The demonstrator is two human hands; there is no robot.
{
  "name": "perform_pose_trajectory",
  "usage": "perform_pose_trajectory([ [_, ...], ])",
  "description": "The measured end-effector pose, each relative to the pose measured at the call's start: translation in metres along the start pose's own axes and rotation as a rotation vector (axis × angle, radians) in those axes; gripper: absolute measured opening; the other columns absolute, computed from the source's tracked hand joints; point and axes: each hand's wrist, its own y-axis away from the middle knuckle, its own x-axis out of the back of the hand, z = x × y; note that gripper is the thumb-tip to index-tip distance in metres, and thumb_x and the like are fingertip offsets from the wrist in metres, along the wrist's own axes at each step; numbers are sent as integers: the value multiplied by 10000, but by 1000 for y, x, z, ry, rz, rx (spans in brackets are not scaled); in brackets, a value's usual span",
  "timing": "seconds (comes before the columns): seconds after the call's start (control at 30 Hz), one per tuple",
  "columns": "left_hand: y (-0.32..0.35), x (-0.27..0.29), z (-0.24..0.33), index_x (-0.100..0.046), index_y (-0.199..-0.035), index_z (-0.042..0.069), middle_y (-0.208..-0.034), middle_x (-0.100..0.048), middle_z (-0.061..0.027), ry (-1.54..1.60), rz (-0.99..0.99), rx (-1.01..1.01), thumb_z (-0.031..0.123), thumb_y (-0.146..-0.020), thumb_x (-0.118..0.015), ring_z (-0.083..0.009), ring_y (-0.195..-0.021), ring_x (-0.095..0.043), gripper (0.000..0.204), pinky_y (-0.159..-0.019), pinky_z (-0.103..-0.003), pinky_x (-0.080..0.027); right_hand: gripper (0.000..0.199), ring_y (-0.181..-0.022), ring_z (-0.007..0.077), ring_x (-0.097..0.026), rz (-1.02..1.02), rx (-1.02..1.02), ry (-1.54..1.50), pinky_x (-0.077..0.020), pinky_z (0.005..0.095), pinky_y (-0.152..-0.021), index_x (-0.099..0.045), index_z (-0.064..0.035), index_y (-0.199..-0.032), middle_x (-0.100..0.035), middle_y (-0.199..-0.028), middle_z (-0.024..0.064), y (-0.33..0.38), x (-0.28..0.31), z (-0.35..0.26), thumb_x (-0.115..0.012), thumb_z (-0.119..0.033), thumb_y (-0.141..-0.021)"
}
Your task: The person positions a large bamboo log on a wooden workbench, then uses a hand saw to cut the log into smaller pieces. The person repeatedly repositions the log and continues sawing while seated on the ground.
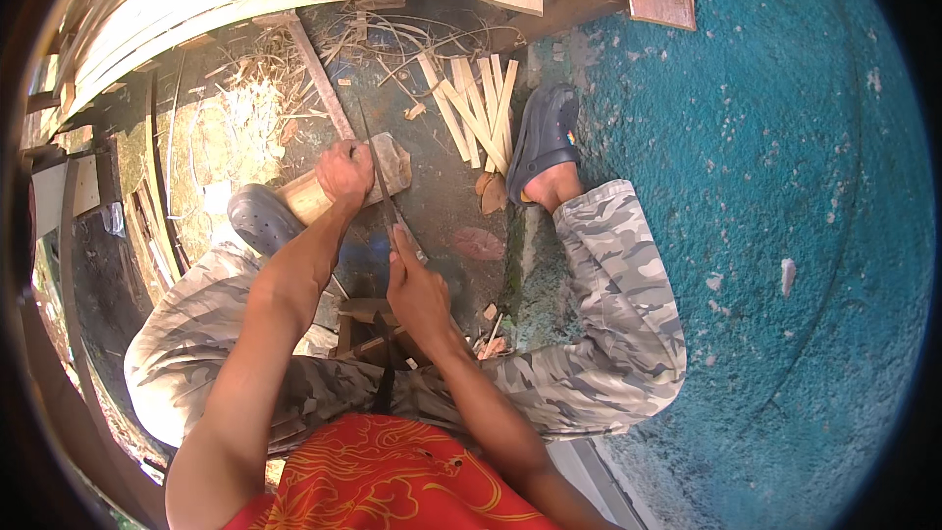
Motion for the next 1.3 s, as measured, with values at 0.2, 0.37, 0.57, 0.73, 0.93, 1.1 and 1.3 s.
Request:
perform_pose_trajectory([
  [0.2, -7, -13, -8, -777, -1000, 111, -1036, -732, -135, 38, 164, -102, 370, -906, -571, -326, -1040, -639, 344, -954, -454, -449, 469, -785, 488, -676, -97, -135, 71, -561, 512, -696, -509, -209, -1494, -698, -909, 290, 40, 43, -42, -530, -216, -1026],
  [0.37, -11, -3, -3, -763, -1018, 115, -1065, -721, -116, 42, 45, -47, 375, -902, -569, -303, -1064, -621, 345, -954, -446, -424, 422, -891, 523, -640, 93, 64, 57, -511, 562, -792, -591, -153, -1412, -676, -899, 300, -101, -26, -32, -504, -297, -1025],
  [0.57, 5, -14, -10, -717, -997, 105, -997, -682, -106, 22, 166, -117, 357, -884, -578, -304, -996, -598, 309, -894, -454, -414, 448, -814, 505, -664, -62, -115, 80, -538, 554, -710, -534, -168, -1468, -688, -896, 295, -4, 5, -17, -513, -248, -1028],
  [0.73, -4, -20, -15, -711, -963, 99, -979, -682, -110, 61, 179, -145, 318, -877, -606, -315, -982, -603, 257, -885, -452, -431, 471, -824, 482, -689, -145, -201, 174, -553, 557, -659, -505, -166, -1488, -701, -909, 294, 40, 37, -47, -532, -222, -1021],
  [0.93, -8, -6, -7, -708, -931, 113, -965, -668, -96, 54, 139, -131, 293, -873, -600, -304, -973, -598, 217, -862, -450, -425, 441, -838, 524, -640, 70, 23, 158, -513, 589, -770, -558, -172, -1441, -684, -851, 281, -102, -41, -35, -490, -306, -1026],
  [1.1, 6, -17, -8, -689, -881, 119, -925, -636, -84, 15, 233, -137, 270, -861, -597, -297, -949, -585, 177, -838, -454, -406, 430, -772, 503, -659, 149, 71, 23, -533, 553, -709, -558, -184, -1450, -678, -803, 284, -31, -10, -17, -525, -262, -1029],
  [1.3, 1, -28, -17, -684, -876, 110, -913, -629, -87, 55, 291, -222, 259, -860, -601, -296, -951, -582, 172, -831, -449, -413, 463, -857, 490, -679, -89, -152, 101, -551, 567, -751, -521, -175, -1478, -705, -867, 281, 41, 40, -46, -528, -249, -1020],
])
